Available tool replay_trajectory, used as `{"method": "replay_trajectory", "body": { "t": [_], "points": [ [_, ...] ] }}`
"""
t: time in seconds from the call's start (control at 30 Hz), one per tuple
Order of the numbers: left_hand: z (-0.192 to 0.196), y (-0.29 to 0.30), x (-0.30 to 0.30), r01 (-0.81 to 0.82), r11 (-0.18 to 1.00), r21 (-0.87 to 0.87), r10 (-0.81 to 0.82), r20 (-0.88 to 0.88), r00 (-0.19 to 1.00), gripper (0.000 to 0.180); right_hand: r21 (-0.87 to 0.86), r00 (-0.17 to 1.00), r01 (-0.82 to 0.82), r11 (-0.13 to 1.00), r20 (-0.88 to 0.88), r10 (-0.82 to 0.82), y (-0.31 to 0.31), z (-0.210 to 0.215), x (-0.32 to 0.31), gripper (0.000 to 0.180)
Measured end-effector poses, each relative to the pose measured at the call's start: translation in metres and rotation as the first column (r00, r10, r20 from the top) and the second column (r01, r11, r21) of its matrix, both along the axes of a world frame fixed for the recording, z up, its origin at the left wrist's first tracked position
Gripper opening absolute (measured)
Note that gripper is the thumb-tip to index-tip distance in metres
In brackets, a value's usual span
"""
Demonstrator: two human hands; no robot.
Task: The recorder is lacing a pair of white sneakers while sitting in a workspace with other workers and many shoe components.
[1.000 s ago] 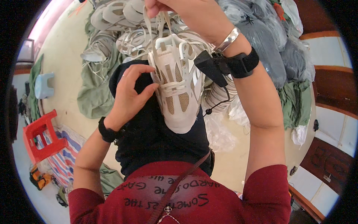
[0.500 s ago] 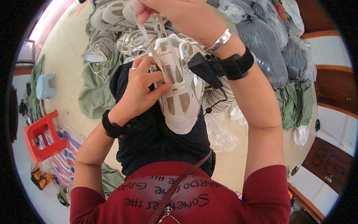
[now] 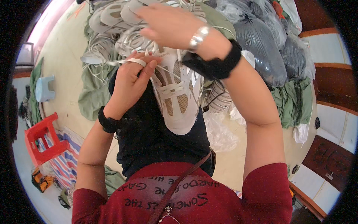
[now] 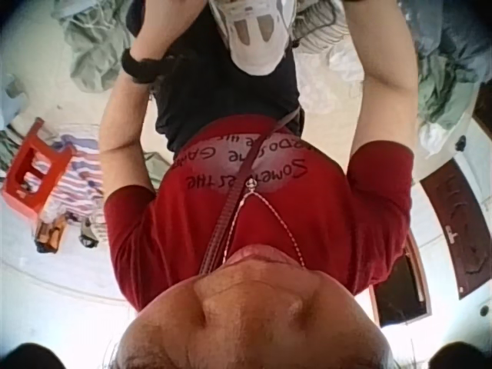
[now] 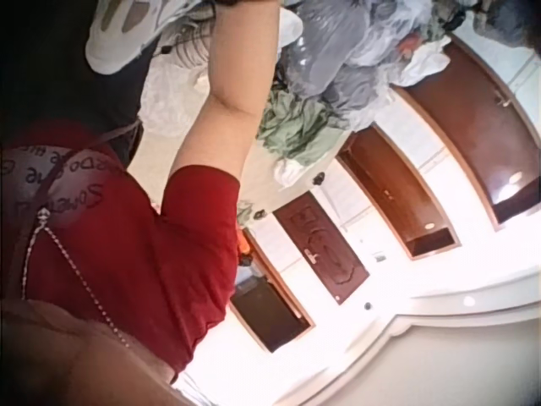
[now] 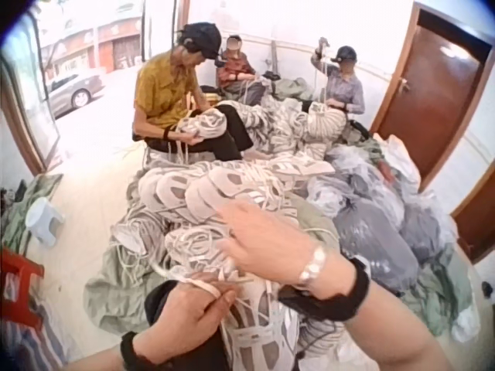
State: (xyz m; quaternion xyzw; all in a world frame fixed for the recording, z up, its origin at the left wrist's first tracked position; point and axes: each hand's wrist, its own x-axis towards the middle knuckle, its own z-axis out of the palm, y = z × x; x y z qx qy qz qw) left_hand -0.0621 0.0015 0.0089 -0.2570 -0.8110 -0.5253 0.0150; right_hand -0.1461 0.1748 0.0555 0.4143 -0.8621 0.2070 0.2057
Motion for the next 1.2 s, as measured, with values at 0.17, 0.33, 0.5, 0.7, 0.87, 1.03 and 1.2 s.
{"method": "replay_trajectory", "body": {
  "t": [0.17,0.33,0.5,0.7,0.87,1.03,1.2],
  "points": [
    [0.004,-0.006,0.002,-0.092,0.935,-0.344,-0.062,-0.411,0.909,0.010,0.077,0.758,-0.026,0.997,0.652,-0.031,0.045,0.014,0.062,0.015],
    [0.017,-0.004,-0.005,-0.127,0.868,-0.481,-0.153,-0.500,0.852,0.013,0.127,0.854,-0.070,0.989,0.519,-0.006,0.054,-0.011,0.095,0.018],
    [0.030,-0.001,-0.008,-0.072,0.867,-0.494,-0.216,-0.501,0.838,0.014,-0.006,0.883,-0.123,0.992,0.456,0.112,0.060,-0.041,0.096,0.015],
    [0.034,-0.007,-0.010,-0.118,0.823,-0.555,-0.239,-0.527,0.815,0.020,-0.102,0.787,-0.051,0.993,0.608,0.103,0.055,-0.045,0.107,0.015],
    [0.042,-0.014,-0.011,-0.102,0.789,-0.606,-0.220,-0.433,0.874,0.027,-0.498,0.633,0.341,0.797,0.749,0.197,0.067,-0.036,0.136,0.018],
    [0.054,-0.017,-0.011,-0.075,0.807,-0.586,-0.234,-0.434,0.870,0.023,-0.490,0.484,0.337,0.804,0.823,0.299,0.037,-0.014,0.149,0.022],
    [0.055,-0.006,-0.011,-0.099,0.848,-0.521,-0.242,-0.546,0.802,0.016,-0.433,0.423,0.429,0.792,0.872,0.247,0.015,-0.039,0.145,0.029]
  ]
}}
